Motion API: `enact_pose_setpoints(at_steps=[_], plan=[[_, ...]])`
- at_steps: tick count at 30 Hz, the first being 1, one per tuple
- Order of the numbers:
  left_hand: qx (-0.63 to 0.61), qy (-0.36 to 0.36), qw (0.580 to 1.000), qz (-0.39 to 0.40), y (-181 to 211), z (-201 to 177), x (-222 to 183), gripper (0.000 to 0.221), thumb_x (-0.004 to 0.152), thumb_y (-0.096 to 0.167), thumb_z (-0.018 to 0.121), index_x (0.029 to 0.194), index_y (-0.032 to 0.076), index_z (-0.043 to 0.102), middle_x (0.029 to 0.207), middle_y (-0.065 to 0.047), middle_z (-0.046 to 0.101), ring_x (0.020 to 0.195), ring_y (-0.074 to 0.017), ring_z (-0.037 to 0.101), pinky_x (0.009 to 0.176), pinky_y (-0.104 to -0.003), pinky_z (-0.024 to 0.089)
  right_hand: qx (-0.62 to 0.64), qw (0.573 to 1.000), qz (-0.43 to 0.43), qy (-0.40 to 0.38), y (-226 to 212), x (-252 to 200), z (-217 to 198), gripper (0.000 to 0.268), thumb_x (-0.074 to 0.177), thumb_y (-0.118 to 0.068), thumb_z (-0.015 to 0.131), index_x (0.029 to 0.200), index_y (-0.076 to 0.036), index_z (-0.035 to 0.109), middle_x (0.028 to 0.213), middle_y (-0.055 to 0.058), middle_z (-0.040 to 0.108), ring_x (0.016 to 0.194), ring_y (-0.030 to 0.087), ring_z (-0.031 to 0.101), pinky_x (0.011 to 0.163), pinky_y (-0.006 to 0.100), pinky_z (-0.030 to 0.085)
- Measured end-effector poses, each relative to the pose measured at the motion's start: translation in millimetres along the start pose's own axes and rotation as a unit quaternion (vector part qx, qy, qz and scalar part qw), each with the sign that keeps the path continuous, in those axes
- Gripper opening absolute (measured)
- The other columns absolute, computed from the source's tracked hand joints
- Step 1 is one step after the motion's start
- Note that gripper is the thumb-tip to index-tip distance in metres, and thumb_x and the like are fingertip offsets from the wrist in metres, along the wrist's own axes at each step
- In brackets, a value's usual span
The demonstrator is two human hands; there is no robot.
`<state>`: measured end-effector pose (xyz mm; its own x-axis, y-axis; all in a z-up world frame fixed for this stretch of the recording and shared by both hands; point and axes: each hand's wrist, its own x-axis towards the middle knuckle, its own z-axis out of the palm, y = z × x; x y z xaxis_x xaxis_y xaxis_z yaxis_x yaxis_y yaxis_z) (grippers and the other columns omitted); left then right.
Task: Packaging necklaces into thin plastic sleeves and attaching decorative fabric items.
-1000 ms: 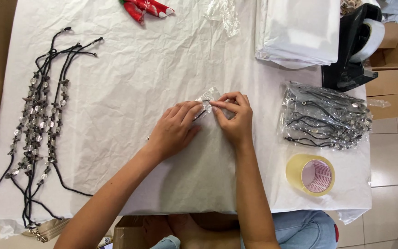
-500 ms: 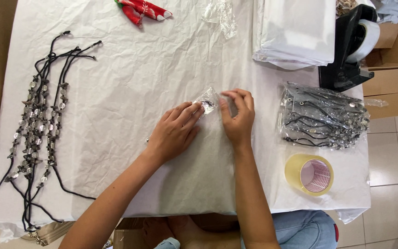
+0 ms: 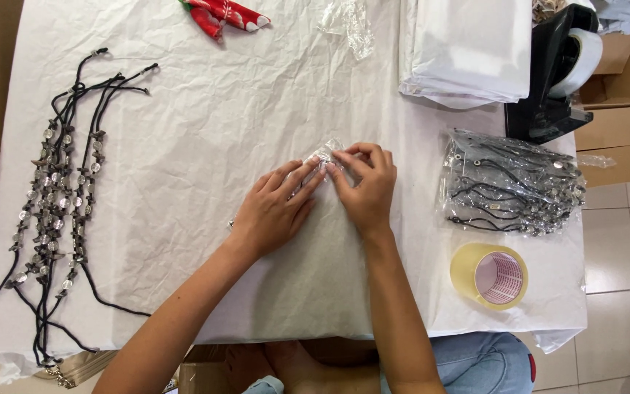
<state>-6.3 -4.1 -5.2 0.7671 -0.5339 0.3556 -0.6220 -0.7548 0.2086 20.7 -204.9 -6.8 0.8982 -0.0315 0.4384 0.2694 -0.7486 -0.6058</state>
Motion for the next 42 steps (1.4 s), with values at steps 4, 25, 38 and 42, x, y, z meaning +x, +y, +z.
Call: enact_pose_setpoints(at_steps=[4,25,38,42], plan=[[-0.007,0.001,1.000,-0.008,1.6,0.1,-0.5,0.050,0.101,0.031,0.054,0.150,0.024,0.053,0.149,-0.002,0.054,0.140,-0.0245,0.049,0.109,-0.040,0.043,-0.023,0.999,0.023,-0.003,7.5,-1.4,-0.6,0.022,0.088,-0.039,0.083,0.105,-0.026,0.081,0.100,-0.004,0.063,0.093,0.025,0.058,0.088,0.044,0.046],[-0.015,-0.047,0.995,-0.092,22.1,1.1,-0.6,0.063,0.096,0.050,0.056,0.154,0.025,0.049,0.161,-0.005,0.044,0.150,-0.0404,0.034,0.115,-0.061,0.033,0.109,0.994,0.015,-0.015,-11.4,-2.1,8.8,0.020,0.090,-0.010,0.071,0.104,-0.019,0.081,0.104,0.001,0.075,0.102,0.026,0.072,0.094,0.040,0.054],[0.011,-0.024,0.997,-0.075,21.0,-17.2,5.3,0.062,0.093,0.055,0.054,0.149,0.029,0.053,0.156,0.000,0.050,0.147,-0.0358,0.042,0.111,-0.050,0.042,0.196,0.949,0.131,0.211,-43.2,3.8,-105.3,0.046,0.091,-0.015,0.061,0.137,-0.008,0.062,0.141,0.012,0.061,0.127,0.022,0.058,0.098,0.033,0.046],[0.022,-0.040,0.995,-0.084,23.1,-18.6,3.3,0.062,0.096,0.055,0.050,0.151,0.030,0.052,0.161,0.005,0.047,0.152,-0.0303,0.038,0.111,-0.049,0.044,0.187,0.889,0.223,0.355,-23.4,20.3,-229.9,0.026,0.088,-0.005,0.049,0.111,-0.010,0.058,0.091,-0.002,0.048,0.081,0.008,0.037,0.077,0.019,0.034]])
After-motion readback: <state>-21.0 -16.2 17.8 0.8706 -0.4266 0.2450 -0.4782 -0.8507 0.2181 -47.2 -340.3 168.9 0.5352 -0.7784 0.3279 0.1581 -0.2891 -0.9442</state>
